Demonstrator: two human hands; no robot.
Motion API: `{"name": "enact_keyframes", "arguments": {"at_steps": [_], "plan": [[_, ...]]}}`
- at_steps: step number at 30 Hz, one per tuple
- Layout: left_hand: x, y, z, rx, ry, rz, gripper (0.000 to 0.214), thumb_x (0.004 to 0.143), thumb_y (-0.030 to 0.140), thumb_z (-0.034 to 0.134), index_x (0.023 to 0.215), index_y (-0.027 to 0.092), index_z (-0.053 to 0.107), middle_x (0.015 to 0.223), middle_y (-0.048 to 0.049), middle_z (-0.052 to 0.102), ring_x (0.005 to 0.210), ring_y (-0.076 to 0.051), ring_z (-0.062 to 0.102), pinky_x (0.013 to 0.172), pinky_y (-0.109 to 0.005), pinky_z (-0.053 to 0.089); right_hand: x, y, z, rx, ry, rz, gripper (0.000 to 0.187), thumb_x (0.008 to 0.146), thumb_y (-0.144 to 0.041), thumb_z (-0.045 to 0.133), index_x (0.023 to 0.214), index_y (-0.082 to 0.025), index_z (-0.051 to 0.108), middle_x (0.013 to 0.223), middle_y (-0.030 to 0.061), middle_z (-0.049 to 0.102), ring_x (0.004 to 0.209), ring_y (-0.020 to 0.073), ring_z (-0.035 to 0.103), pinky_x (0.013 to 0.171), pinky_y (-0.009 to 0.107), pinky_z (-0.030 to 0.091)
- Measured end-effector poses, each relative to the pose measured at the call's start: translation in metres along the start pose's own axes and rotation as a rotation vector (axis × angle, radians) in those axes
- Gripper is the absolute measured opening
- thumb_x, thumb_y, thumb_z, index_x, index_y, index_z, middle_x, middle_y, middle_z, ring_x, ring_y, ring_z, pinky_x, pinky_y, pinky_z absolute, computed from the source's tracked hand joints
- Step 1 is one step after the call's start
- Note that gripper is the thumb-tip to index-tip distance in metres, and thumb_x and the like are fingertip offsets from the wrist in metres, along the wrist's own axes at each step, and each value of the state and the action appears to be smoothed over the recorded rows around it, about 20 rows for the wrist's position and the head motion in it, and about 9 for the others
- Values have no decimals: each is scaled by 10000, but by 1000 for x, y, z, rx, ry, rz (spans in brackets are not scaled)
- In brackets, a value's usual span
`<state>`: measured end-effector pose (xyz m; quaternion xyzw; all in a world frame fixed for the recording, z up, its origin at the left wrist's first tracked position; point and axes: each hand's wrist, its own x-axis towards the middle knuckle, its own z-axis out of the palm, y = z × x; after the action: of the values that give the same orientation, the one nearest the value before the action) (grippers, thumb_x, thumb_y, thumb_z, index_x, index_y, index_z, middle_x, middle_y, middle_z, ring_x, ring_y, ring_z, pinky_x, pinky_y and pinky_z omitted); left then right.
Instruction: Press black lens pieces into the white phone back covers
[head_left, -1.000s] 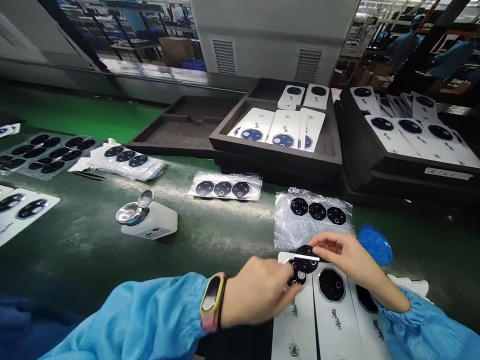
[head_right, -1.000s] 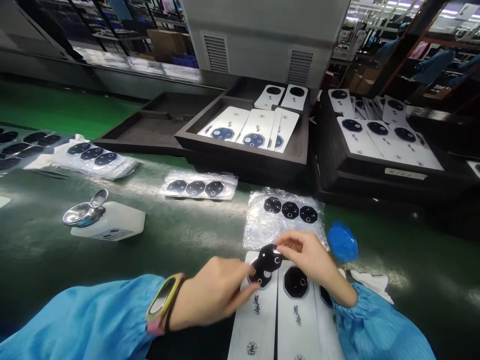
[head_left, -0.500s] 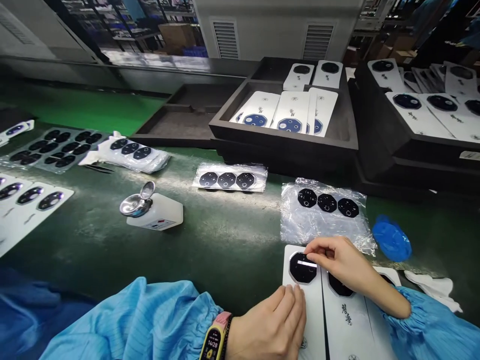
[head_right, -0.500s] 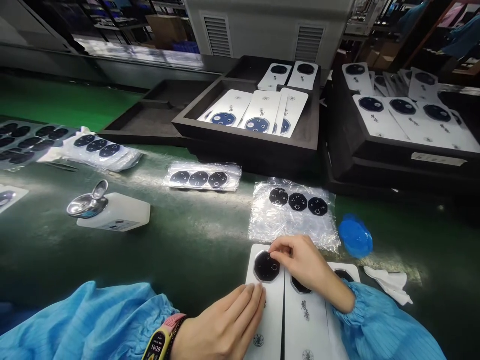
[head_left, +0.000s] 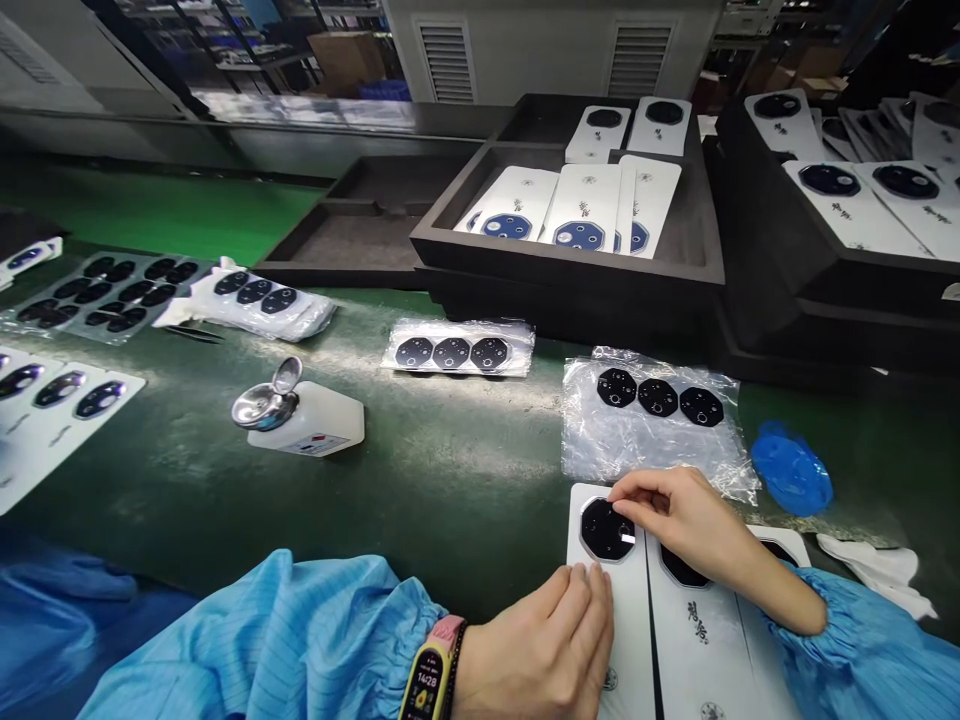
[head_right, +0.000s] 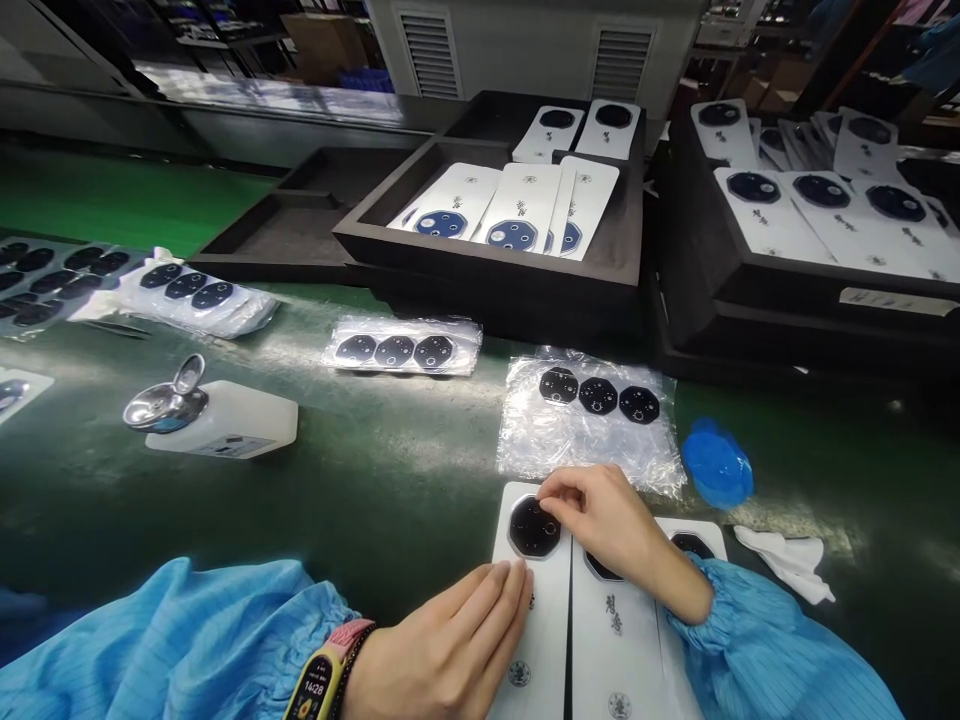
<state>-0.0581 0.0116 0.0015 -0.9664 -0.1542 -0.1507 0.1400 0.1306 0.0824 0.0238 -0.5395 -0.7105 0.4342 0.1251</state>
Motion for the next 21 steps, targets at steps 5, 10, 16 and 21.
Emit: {"name": "enact_keyframes", "arguments": {"at_steps": [5, 10, 16, 21], "plan": [[0, 0, 0, 1, 6, 2, 291, 833, 166, 478, 972, -7, 667, 931, -193, 688, 766, -253, 663, 697, -347, 542, -1, 1, 1, 3, 4, 6, 187, 779, -223, 522, 691, -209, 686, 529, -19, 598, 474, 133, 480, 493, 266, 380], [0, -1, -1, 16, 15, 13, 287, 823, 184, 499, 962, 3, 673, 912, -186, 694, 745, -248, 663, 683, -345, 545, -2, 2, 1, 52, 10, 27, 184, 782, -240, 518, 687, -205, 671, 566, -8, 612, 511, 141, 499, 509, 270, 390], [1, -2, -1, 15, 16, 6, 285, 816, 171, 493, 954, 0, 675, 915, -182, 695, 756, -252, 669, 688, -341, 544, -2, -2, 1, 77, 21, 59, 177, 777, -224, 515, 667, -202, 651, 549, -12, 593, 508, 140, 500, 506, 269, 396], [0, -1, 0, 12, 19, 12, 285, 821, 183, 505, 958, -6, 669, 920, -194, 688, 761, -257, 667, 687, -349, 542, -2, -5, 2, 41, 30, 48, 176, 776, -220, 520, 647, -206, 638, 515, -25, 565, 467, 129, 461, 487, 265, 383]]}}
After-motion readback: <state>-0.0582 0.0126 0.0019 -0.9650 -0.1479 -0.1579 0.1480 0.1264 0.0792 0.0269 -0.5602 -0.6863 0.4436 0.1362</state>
